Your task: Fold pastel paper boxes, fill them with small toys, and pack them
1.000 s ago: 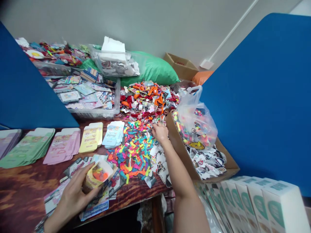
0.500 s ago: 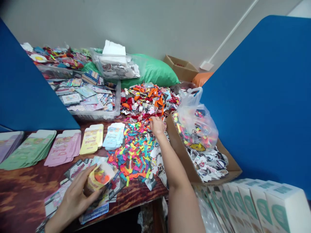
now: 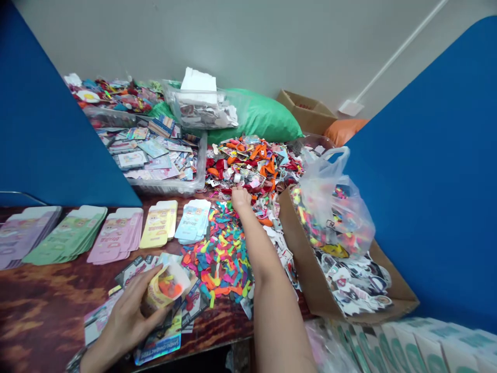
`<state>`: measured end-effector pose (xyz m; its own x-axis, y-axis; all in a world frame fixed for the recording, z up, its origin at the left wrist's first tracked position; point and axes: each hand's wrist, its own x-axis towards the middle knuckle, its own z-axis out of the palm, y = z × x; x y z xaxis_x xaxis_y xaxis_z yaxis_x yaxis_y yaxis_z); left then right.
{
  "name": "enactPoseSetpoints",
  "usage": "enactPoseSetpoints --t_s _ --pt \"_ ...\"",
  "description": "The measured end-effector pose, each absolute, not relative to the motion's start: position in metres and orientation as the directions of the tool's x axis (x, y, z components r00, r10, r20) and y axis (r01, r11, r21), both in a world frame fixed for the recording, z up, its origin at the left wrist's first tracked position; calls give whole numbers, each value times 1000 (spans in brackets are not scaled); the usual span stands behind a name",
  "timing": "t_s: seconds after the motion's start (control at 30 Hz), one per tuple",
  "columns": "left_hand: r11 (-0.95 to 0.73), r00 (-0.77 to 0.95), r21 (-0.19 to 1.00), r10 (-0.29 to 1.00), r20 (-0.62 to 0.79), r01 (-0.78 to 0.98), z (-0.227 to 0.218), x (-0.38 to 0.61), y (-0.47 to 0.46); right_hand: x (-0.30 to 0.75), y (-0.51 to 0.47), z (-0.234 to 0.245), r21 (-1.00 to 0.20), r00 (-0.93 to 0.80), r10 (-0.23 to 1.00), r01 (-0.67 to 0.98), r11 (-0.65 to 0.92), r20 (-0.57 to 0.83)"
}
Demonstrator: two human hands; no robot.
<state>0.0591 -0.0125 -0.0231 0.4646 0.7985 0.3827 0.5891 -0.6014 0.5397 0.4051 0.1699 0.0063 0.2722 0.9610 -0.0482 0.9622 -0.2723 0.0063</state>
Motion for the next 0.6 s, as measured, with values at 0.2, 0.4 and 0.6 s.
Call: enactPoseSetpoints --t_s 0.2,0.4,0.6 --pt "-554 439 594 830 344 583 -21 59 -11 416 169 18 -66 312 948 947 -315 -60" --pt "-409 380 699 901 208 587 -13 61 -11 401 128 51 -256 207 978 944 -206 -21" --pt "-338 350 789 922 167 513 -8 62 -11 319 34 92 -787 -251 962 569 237 108"
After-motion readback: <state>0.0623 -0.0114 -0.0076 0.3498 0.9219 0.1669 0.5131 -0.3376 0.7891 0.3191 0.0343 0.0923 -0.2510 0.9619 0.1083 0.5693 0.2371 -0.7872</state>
